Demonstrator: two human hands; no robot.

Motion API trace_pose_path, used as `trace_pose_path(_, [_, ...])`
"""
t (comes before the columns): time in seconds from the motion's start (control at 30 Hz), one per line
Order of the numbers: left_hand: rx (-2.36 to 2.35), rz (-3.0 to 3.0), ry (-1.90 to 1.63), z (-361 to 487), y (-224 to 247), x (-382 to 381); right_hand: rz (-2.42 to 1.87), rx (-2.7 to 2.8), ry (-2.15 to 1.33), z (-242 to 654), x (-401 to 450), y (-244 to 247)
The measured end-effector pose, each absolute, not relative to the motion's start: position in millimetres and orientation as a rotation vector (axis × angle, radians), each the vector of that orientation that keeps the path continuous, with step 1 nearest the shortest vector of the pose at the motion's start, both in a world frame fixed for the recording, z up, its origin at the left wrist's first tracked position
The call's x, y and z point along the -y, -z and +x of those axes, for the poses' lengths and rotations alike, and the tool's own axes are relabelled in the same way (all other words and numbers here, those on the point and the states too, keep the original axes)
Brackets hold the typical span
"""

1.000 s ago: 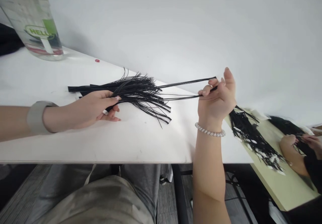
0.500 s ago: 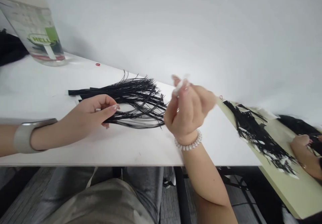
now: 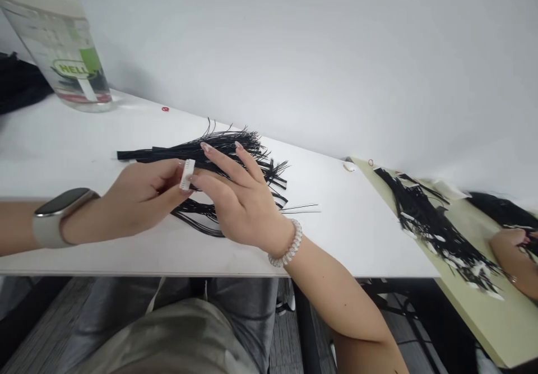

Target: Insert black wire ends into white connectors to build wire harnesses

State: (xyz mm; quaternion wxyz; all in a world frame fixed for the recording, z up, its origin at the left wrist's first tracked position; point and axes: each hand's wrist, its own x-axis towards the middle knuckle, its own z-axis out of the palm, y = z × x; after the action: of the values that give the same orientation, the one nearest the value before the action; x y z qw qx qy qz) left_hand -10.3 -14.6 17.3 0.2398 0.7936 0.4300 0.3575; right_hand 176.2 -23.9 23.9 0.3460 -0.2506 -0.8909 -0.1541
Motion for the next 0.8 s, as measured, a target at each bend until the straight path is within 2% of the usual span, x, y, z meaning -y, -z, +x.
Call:
trace_pose_path(0.43, [-1.064, 1.982, -0.973, -8.2, -16.1, 21.1, -0.648, 2.48, 0.272, 175.9, 24.2, -19.9])
trace_pose_path(0.53, [-1.158, 1.905, -1.002, -6.2, -16.1, 16.9, -0.698, 2.442, 0.02, 178.6, 21.9, -23.1])
trace_pose_path(0.7, [-1.172, 1.413, -1.121, -6.1, -11.8, 4.2, -0.842, 1.812, -0.448, 205.4, 4.1, -31.5])
trace_pose_path(0.8, [-1.089, 1.179, -1.26, -6.6, -10.9, -9.2, -1.002, 1.831, -0.711, 221.0, -5.6, -33.9])
